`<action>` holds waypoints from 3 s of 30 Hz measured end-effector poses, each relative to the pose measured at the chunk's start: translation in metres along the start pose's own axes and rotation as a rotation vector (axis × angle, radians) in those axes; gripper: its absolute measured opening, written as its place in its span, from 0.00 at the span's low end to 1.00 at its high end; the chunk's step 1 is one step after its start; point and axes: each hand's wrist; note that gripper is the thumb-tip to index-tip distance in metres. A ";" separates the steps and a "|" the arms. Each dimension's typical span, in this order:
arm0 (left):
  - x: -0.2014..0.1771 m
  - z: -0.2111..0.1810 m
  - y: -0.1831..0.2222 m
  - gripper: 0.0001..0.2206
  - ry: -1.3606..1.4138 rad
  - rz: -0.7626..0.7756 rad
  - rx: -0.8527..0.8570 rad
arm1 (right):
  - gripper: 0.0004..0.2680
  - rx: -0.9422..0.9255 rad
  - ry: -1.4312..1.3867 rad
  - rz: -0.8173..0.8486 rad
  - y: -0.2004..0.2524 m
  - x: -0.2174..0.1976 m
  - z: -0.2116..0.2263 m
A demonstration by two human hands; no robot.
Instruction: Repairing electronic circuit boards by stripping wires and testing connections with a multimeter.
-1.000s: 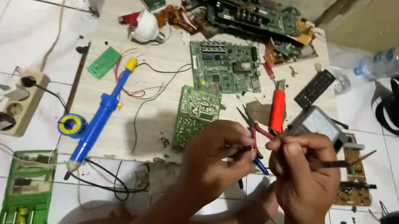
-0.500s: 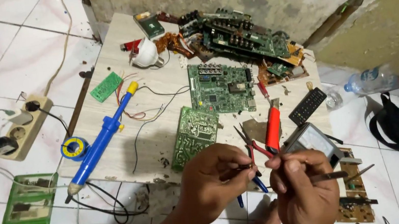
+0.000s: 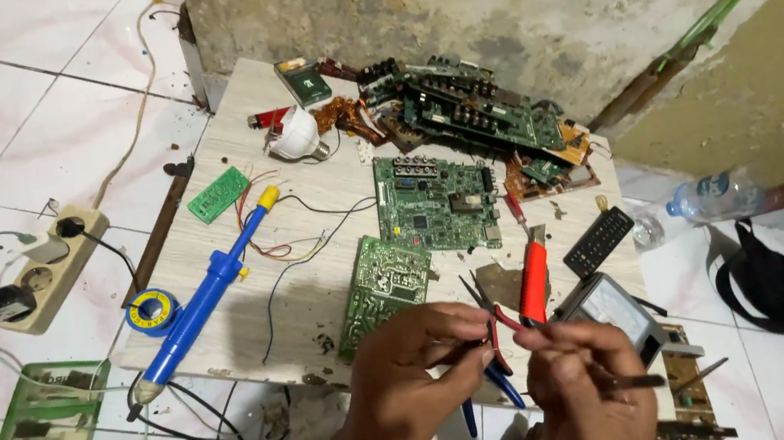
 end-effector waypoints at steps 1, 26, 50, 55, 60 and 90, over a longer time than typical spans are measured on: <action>-0.001 0.002 0.001 0.11 0.001 0.002 0.007 | 0.02 -0.007 -0.001 0.003 0.001 0.003 -0.003; -0.016 -0.009 -0.027 0.11 0.149 0.003 -0.204 | 0.08 -0.319 -0.209 0.078 -0.026 -0.033 -0.036; -0.006 -0.004 0.000 0.13 0.368 0.234 -0.401 | 0.08 0.057 0.144 -0.116 -0.002 0.003 -0.007; -0.002 -0.011 0.002 0.13 0.184 0.212 -0.356 | 0.10 -0.065 0.283 -0.009 0.004 0.014 0.014; 0.001 -0.008 0.006 0.12 0.105 0.288 -0.214 | 0.04 -0.133 0.411 -0.098 0.003 0.034 0.029; 0.009 -0.022 0.011 0.08 -0.033 0.345 -0.161 | 0.02 -0.036 0.235 -0.140 0.007 0.024 0.014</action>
Point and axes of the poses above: each hand's wrist, its own y-axis away from the middle knuckle, its own x-axis out of the palm, z = x × y, and after that the axes turned 6 degrees about -z, right-handed
